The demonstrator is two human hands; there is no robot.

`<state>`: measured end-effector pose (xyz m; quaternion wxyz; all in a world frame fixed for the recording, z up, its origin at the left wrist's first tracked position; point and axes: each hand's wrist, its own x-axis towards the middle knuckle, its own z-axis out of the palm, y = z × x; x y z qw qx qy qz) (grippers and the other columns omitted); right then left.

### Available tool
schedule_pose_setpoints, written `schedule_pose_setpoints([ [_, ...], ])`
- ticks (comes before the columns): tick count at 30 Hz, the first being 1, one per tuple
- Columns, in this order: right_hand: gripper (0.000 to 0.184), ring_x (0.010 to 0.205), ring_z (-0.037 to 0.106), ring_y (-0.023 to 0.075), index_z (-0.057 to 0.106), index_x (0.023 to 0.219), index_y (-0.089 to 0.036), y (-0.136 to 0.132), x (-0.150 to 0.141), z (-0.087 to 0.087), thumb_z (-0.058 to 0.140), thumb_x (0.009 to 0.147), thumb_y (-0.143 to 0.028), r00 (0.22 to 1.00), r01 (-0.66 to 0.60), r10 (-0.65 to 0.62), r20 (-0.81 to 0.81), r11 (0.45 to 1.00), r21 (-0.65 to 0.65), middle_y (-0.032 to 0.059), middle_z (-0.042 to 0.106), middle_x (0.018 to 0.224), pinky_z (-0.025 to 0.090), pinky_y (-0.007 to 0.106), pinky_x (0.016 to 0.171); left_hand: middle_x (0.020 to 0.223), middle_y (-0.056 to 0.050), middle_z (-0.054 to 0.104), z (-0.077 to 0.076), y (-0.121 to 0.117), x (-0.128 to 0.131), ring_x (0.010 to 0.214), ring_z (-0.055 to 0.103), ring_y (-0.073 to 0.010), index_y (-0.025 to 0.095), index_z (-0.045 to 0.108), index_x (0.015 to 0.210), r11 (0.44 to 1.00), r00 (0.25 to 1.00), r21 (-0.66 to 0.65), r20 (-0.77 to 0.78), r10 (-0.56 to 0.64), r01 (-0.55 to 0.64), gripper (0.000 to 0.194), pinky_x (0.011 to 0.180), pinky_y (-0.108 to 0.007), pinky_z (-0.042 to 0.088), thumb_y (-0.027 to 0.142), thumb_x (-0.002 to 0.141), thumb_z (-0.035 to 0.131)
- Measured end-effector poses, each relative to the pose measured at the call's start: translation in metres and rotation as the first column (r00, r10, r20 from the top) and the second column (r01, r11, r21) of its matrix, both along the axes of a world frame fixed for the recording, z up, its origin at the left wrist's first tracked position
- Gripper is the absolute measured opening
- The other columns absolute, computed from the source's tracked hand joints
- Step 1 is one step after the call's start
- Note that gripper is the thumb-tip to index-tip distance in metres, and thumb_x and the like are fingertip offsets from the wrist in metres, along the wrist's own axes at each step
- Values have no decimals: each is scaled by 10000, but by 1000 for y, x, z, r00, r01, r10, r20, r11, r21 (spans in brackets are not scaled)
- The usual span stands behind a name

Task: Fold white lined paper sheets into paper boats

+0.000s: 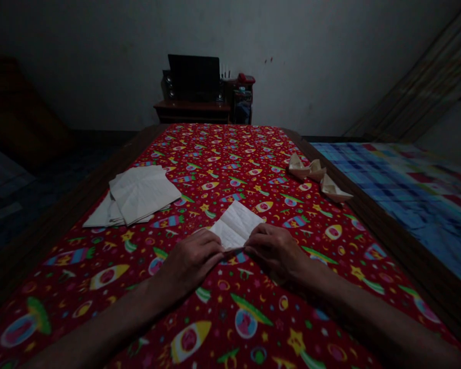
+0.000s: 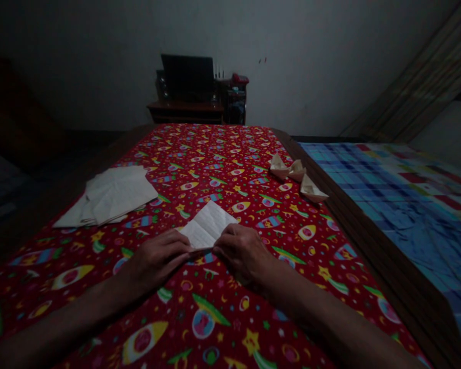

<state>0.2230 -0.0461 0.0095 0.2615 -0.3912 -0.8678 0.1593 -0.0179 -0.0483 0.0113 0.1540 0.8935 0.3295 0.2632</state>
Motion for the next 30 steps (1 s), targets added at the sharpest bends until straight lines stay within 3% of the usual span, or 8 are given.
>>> schedule_pose_setpoints([
  [9,167,658,543,108,662,812,-183,8,14,5,527,876,-258,999,-44,44,4,998,-52,42,610,808,380,208,560,898,-45,613,0,0,0,857,569,-152,172,620,873,1000,1000,-27,28,12,-12,138,766,-283,463,175,903,485],
  [16,203,603,486,108,654,830,-191,-13,1,-1,482,903,-270,972,-84,39,231,978,191,34,592,745,294,229,509,876,-60,619,0,-1,3,831,556,-169,159,601,845,992,996,122,-84,-7,17,157,766,-320,460,178,911,460],
  [24,199,645,515,112,620,818,-181,-11,2,-2,459,906,-257,1000,11,-11,28,1000,-16,42,593,783,361,222,570,849,-44,617,2,-1,4,812,574,-146,168,635,829,1000,999,1,32,28,-28,175,749,-275,470,214,908,486],
  [30,225,653,526,119,606,803,-166,-12,-1,1,443,915,-274,999,54,-55,-4,997,-52,49,597,778,380,227,583,784,-29,602,3,2,9,755,574,-141,163,597,748,989,990,-87,69,124,-118,187,690,-254,462,224,896,501],
])
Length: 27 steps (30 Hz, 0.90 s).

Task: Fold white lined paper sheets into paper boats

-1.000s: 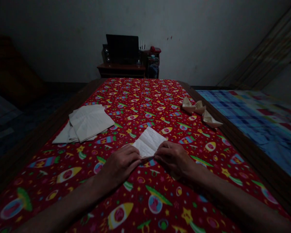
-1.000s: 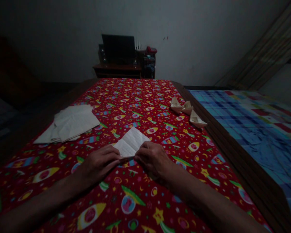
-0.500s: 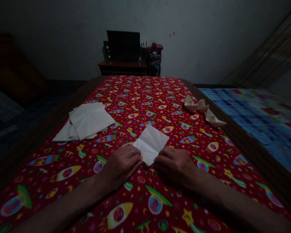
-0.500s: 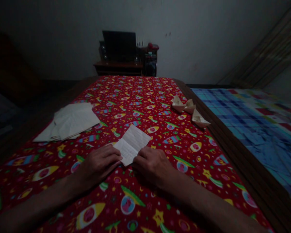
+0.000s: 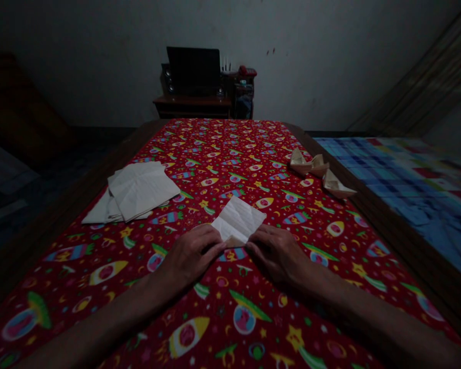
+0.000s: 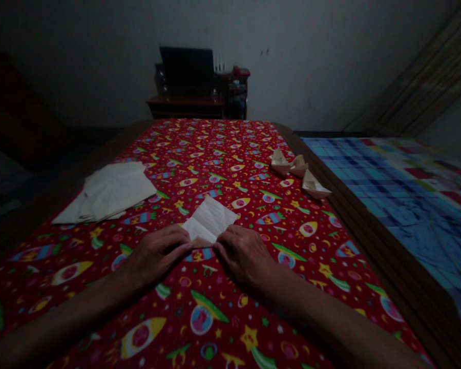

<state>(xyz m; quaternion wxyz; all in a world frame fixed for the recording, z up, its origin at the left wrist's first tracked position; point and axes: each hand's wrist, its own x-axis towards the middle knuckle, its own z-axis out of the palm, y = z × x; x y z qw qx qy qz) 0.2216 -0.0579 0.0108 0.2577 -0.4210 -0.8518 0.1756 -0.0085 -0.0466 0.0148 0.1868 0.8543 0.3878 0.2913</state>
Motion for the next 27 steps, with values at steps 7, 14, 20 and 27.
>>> schedule_pose_setpoints([
  [7,211,632,508,122,560,794,-170,4,2,-5,438,916,-290,999,48,-49,22,999,23,36,579,736,359,232,569,738,-6,570,-2,7,2,705,553,-128,164,556,712,998,998,-35,0,60,-60,183,656,-244,430,209,881,505],
  [14,193,628,502,122,550,784,-163,6,2,-6,439,905,-265,998,51,-52,19,997,66,45,582,734,357,231,567,715,-2,541,-7,15,2,667,529,-125,169,532,706,996,995,24,-50,86,-85,179,618,-241,415,227,872,501],
  [20,153,610,531,122,565,737,-170,4,-1,-1,494,858,-229,991,117,-115,-69,993,18,25,594,691,375,226,559,715,3,529,-7,15,5,658,517,-123,170,517,702,992,992,62,-51,112,-109,149,608,-241,403,192,848,532],
  [27,239,617,590,128,624,997,-157,3,2,0,433,852,-165,987,99,-75,-141,981,170,46,668,749,418,229,562,721,5,518,-5,14,6,651,510,-121,168,510,703,990,991,89,-65,119,-113,147,594,-238,392,184,848,532],
])
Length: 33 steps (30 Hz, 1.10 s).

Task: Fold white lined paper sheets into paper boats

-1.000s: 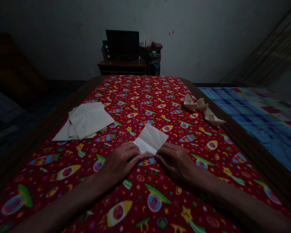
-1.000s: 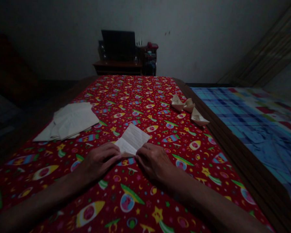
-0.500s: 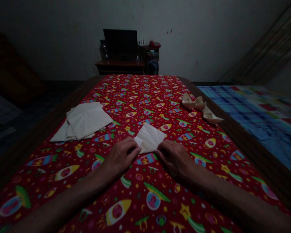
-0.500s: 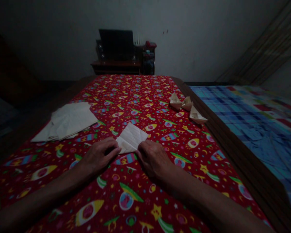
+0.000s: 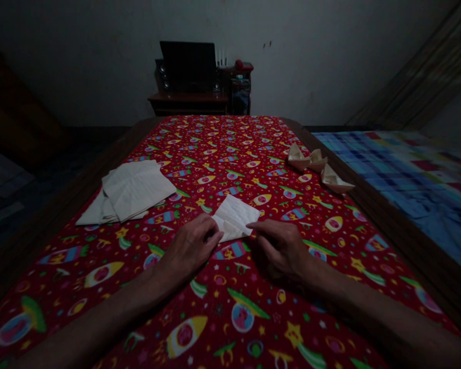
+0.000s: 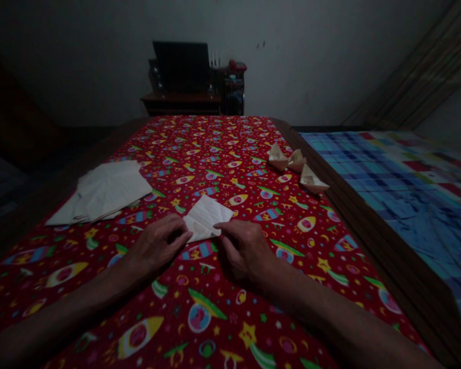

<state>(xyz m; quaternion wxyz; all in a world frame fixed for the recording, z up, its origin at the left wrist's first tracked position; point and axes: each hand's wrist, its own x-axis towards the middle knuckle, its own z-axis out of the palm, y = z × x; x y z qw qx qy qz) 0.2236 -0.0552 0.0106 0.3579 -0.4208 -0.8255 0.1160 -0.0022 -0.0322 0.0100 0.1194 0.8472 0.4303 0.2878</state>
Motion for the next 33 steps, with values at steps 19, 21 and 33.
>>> schedule_pose_setpoints([
  [19,265,515,512,115,614,1009,-161,-11,-8,-1,399,854,-173,849,-30,-18,529,996,83,23,645,665,152,277,465,733,1,496,1,-2,1,678,489,-125,159,478,698,998,1000,-69,-14,-6,5,161,618,-246,374,166,851,526],
  [21,260,517,514,117,617,1009,-164,-10,-9,-1,413,847,-172,846,-20,-24,533,997,78,23,646,666,147,279,468,733,2,496,1,-2,1,682,491,-125,159,476,698,998,1000,-60,-11,-7,6,161,623,-248,377,162,852,525],
  [33,277,519,504,124,604,1058,-166,-10,-10,-2,413,857,-178,832,-7,-31,554,998,66,24,628,657,139,280,469,1101,-78,523,-1,-5,2,930,554,-169,174,496,1124,995,998,104,-69,3,4,231,775,-297,492,173,894,478],
])
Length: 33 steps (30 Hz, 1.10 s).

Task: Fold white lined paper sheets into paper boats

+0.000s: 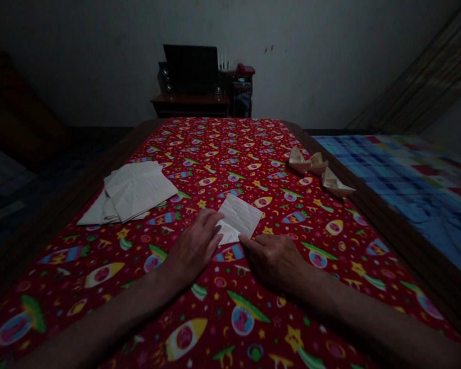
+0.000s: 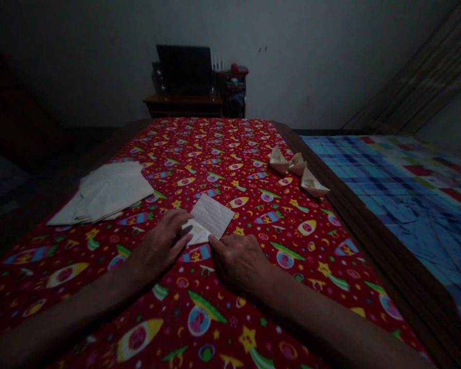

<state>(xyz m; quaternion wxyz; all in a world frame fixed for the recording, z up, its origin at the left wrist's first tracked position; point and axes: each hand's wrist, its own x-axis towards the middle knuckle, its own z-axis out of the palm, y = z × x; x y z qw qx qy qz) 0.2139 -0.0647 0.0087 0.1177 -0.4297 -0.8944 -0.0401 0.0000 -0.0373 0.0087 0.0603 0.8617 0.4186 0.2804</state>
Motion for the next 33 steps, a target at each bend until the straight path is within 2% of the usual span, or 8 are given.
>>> schedule_pose_setpoints([
  [3,283,523,506,126,594,1077,-167,0,-1,0,413,858,-181,1000,5,-5,8,1000,-12,26,631,669,142,283,466,1265,-97,506,4,-4,2,1096,508,-233,188,503,1207,980,962,132,-248,-111,147,306,877,-377,469,157,905,466],
  [5,286,523,507,126,589,1077,-168,-1,-1,1,409,856,-174,1000,11,-10,19,999,-30,26,633,675,144,284,467,1240,-89,561,6,-7,3,1116,503,-248,151,532,1190,953,909,161,-376,-182,257,303,911,-398,450,125,894,469],
  [7,292,521,508,126,586,1078,-167,-1,-2,2,408,847,-166,999,17,-15,30,999,-41,25,633,679,144,284,467,1220,-94,589,6,-9,3,1135,501,-234,101,518,1214,938,879,151,-420,-224,311,331,954,-387,425,89,891,442],
  [13,270,509,509,127,604,1025,-152,-1,-1,2,427,822,-159,998,25,-23,63,999,-29,28,630,663,130,286,461,1379,-75,469,7,-15,-3,1279,393,-190,127,415,1330,967,865,14,-449,-223,256,495,1093,-394,262,12,851,363],
  [16,250,482,496,120,609,994,-150,-1,1,3,442,808,-159,998,11,-11,67,1000,3,19,623,636,114,285,457,1411,-82,428,10,-20,-5,1321,342,-206,132,390,1353,976,854,-29,-479,-204,216,542,1117,-416,200,24,822,382],
  [23,226,467,464,105,593,966,-131,-1,3,3,436,805,-150,998,-36,31,63,997,74,26,622,620,118,291,448,1419,-139,401,15,-26,-6,1332,317,-257,88,408,1340,987,833,-47,-531,-154,153,547,1097,-444,220,49,794,396],
  [28,301,463,466,105,559,1107,-174,-3,-1,7,425,839,-150,995,-17,15,99,1000,15,15,633,658,122,288,435,1447,-77,374,9,-20,-7,1351,280,-209,156,309,1398,968,849,-77,-467,-247,239,672,1092,-461,210,-33,753,341],
  [33,267,486,492,116,582,1065,-175,-3,-1,11,435,842,-181,989,-2,8,146,999,-40,28,648,685,108,293,439,1444,-39,385,7,-16,-13,1340,302,-209,215,335,1386,965,858,-98,-443,-261,244,668,1082,-463,215,-12,760,371],
])
